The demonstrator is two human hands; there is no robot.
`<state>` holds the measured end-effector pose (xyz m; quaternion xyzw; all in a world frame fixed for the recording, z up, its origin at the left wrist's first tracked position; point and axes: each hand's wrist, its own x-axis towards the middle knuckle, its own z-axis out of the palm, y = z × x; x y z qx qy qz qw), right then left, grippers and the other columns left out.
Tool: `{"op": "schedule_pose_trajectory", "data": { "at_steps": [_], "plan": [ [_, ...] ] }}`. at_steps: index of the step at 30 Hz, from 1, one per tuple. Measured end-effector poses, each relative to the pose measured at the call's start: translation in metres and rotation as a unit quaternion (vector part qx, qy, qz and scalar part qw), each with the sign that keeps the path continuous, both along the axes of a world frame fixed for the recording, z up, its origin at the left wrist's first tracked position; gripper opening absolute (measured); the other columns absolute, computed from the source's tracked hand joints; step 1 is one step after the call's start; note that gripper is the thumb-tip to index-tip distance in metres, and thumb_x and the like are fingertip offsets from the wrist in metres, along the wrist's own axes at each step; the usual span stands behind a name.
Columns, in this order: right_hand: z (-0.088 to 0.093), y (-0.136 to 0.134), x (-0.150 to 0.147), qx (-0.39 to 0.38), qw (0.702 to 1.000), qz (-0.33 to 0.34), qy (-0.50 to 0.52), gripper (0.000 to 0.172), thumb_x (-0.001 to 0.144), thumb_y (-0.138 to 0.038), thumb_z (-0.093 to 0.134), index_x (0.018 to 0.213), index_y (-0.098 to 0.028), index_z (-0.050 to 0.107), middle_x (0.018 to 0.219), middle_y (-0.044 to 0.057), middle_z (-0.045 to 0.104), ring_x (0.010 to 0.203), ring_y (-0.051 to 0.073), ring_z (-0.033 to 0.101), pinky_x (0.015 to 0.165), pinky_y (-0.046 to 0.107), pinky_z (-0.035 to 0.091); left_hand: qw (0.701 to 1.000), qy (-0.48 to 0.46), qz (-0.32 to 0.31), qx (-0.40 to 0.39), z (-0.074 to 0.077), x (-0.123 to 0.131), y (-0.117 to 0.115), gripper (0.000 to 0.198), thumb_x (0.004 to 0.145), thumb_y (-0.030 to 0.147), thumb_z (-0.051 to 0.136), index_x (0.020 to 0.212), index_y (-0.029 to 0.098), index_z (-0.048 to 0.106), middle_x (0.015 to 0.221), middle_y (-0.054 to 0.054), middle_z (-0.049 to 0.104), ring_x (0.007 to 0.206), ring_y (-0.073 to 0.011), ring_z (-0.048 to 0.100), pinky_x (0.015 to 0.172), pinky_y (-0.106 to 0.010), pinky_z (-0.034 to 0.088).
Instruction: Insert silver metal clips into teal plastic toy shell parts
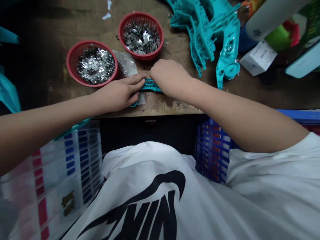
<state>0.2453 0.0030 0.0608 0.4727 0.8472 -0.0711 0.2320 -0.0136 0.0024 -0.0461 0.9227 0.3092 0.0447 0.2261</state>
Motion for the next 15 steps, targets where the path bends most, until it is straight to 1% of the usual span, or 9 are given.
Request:
{"op": "schedule_pose_trajectory", "data": {
  "at_steps": [2,4,7,9,11,13,15],
  "plan": [
    [0.002,0.000,-0.001,0.014,1.000,-0.017,-0.004,0.053,0.120,-0.008,0.054,0.157,-0.011,0.092,0.150,0.028,0.091,0.134,0.045,0.086,0.100,0.048,0.060,1.000,0.004,-0.001,0.002,-0.002,0.002,0.000,0.088,0.118,0.024,0.057,0.205,0.013,0.049,0.210,-0.022,0.047,0.196,-0.0452,0.049,0.162,-0.069,0.044],
    [-0.001,0.001,0.000,0.026,0.999,-0.021,-0.002,0.049,0.117,-0.013,0.062,0.151,-0.016,0.096,0.142,0.025,0.094,0.129,0.045,0.087,0.101,0.049,0.063,1.000,0.013,0.003,0.004,-0.002,0.005,-0.002,0.086,0.118,0.023,0.058,0.203,0.008,0.050,0.210,-0.025,0.046,0.196,-0.0448,0.048,0.164,-0.065,0.042],
    [-0.014,0.006,0.005,0.035,0.999,-0.016,0.031,0.042,0.118,-0.024,0.067,0.144,-0.024,0.100,0.128,0.019,0.097,0.122,0.043,0.086,0.102,0.051,0.065,0.999,0.029,0.015,0.006,0.001,0.009,-0.004,0.082,0.120,0.023,0.055,0.199,0.004,0.053,0.209,-0.027,0.048,0.194,-0.0420,0.051,0.164,-0.057,0.042],
    [-0.024,0.009,0.011,0.031,0.997,-0.027,0.061,0.039,0.120,-0.032,0.070,0.143,-0.025,0.100,0.126,0.019,0.096,0.123,0.043,0.086,0.104,0.051,0.065,0.999,0.041,0.023,0.006,0.005,0.011,-0.005,0.079,0.121,0.025,0.052,0.197,0.003,0.055,0.207,-0.027,0.051,0.192,-0.0407,0.055,0.163,-0.055,0.043],
    [-0.030,0.013,0.018,0.024,0.996,-0.032,0.078,0.038,0.121,-0.039,0.074,0.143,-0.023,0.100,0.127,0.019,0.096,0.125,0.043,0.086,0.106,0.050,0.064,0.998,0.047,0.031,0.002,0.010,0.013,-0.007,0.078,0.122,0.026,0.051,0.196,0.003,0.056,0.205,-0.027,0.054,0.191,-0.0403,0.057,0.162,-0.055,0.044],
    [-0.030,0.016,0.027,0.026,0.996,-0.024,0.086,0.039,0.120,-0.042,0.075,0.143,-0.023,0.100,0.125,0.019,0.096,0.123,0.042,0.086,0.105,0.050,0.064,0.998,0.043,0.050,-0.004,0.014,0.014,-0.009,0.078,0.123,0.026,0.050,0.197,0.003,0.054,0.201,-0.028,0.059,0.188,-0.0402,0.062,0.160,-0.055,0.048],
    [-0.024,0.019,0.037,0.039,0.994,-0.013,0.099,0.042,0.120,-0.045,0.071,0.142,-0.024,0.099,0.120,0.018,0.096,0.118,0.042,0.085,0.100,0.051,0.064,0.997,0.034,0.075,-0.010,0.016,0.014,-0.011,0.081,0.122,0.026,0.051,0.200,0.003,0.047,0.194,-0.029,0.066,0.180,-0.0399,0.071,0.154,-0.054,0.055]
  ]
}}
